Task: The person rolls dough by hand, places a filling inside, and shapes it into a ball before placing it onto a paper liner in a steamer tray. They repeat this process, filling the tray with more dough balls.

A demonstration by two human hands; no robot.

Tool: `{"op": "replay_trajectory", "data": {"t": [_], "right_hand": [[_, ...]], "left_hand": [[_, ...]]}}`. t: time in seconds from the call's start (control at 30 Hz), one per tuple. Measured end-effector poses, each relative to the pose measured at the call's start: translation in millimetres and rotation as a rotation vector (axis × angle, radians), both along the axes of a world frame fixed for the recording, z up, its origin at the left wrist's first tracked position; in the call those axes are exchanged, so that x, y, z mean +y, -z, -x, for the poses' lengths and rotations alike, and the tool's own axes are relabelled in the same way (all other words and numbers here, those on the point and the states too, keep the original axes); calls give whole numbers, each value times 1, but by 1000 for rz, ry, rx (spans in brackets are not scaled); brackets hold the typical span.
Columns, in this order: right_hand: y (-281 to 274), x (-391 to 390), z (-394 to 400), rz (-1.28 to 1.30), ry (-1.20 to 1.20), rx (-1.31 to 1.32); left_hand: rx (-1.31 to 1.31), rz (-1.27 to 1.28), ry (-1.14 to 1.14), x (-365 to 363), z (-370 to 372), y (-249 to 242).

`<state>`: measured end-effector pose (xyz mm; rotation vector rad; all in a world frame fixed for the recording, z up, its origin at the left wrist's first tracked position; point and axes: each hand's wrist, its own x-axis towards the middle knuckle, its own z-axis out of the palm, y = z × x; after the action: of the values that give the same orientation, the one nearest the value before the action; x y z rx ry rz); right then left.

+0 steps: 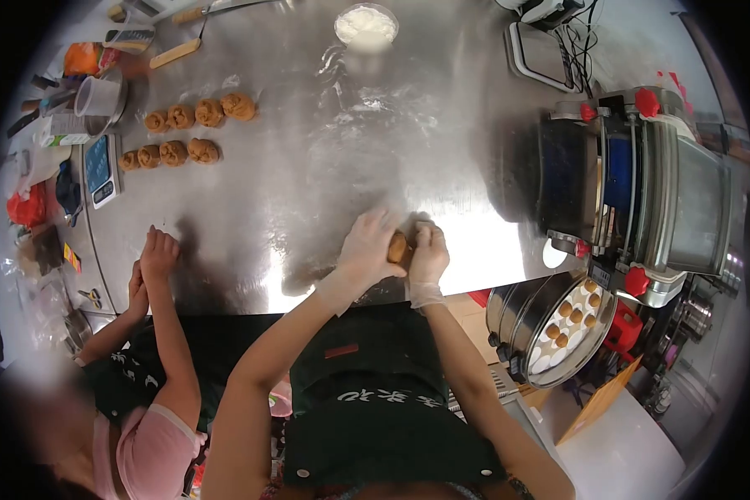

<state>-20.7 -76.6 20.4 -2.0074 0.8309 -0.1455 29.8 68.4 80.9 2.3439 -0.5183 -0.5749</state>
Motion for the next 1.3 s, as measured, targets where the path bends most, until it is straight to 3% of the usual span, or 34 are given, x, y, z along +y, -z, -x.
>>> {"op": "replay_trajectory", "data": {"t": [0.07,0.1,0.2,0.27,0.3,0.33,0.4,0.43,0.53,0.57,0.67,0.73,0.77,0.83,0.87,0.9,0.97,1.0,1.07,1.1,1.2,1.27,1.3], "right_hand": [[-3,-17,6,-324,210,18],[-13,-22,6,-338,212,-43],[-15,-41,14,-523,268,8],[-12,-35,21,-545,246,84],[-11,-31,22,-555,229,120],[-25,-22,21,-606,146,183],[-42,5,21,-785,98,3],[-47,14,18,-907,96,-55],[-69,25,5,-1194,50,-157],[-80,23,-1,-1233,21,-145],[-73,-2,-13,-1475,-110,-22],[-100,-10,-24,-1588,-267,86],[-88,-14,-19,-1571,-353,143],[-89,-10,-21,-1596,-284,142],[-90,-7,-22,-1608,-245,136],[-89,-5,-18,-1503,-295,10],[-87,1,-2,-1279,-386,-229],[-90,6,-1,-1306,-247,-192],[-103,17,-3,-1345,35,-119],[-110,10,-4,-1060,-184,-142],[-122,-25,-26,-1521,-350,51],[-112,-29,-28,-1656,-378,100],[-97,-27,-25,-1697,-344,106]], "left_hand": [[-176,-101,108,-26,-11,-6],[-147,-231,174,-38,-7,-3],[-333,-184,220,-38,22,33],[-268,88,72,-24,49,60],[-237,224,-6,-21,54,65],[-69,410,-309,-28,51,53],[285,766,-914,-49,46,21],[436,814,-992,-52,40,5],[312,765,-1001,-71,40,-18],[351,743,-955,-68,42,-24],[148,640,-693,-51,41,-46],[-35,405,-533,-39,29,-52],[-114,289,-471,-37,24,-51],[-36,368,-523,-38,22,-53],[127,564,-626,-43,24,-58],[296,758,-725,-48,25,-62],[329,897,-920,-62,27,-67],[347,965,-1018,-68,29,-68],[281,755,-912,-73,38,-59],[275,698,-848,-71,38,-61],[28,547,-574,-50,27,-63],[-174,386,-414,-42,11,-84],[-188,285,-412,-45,16,-70]]}}
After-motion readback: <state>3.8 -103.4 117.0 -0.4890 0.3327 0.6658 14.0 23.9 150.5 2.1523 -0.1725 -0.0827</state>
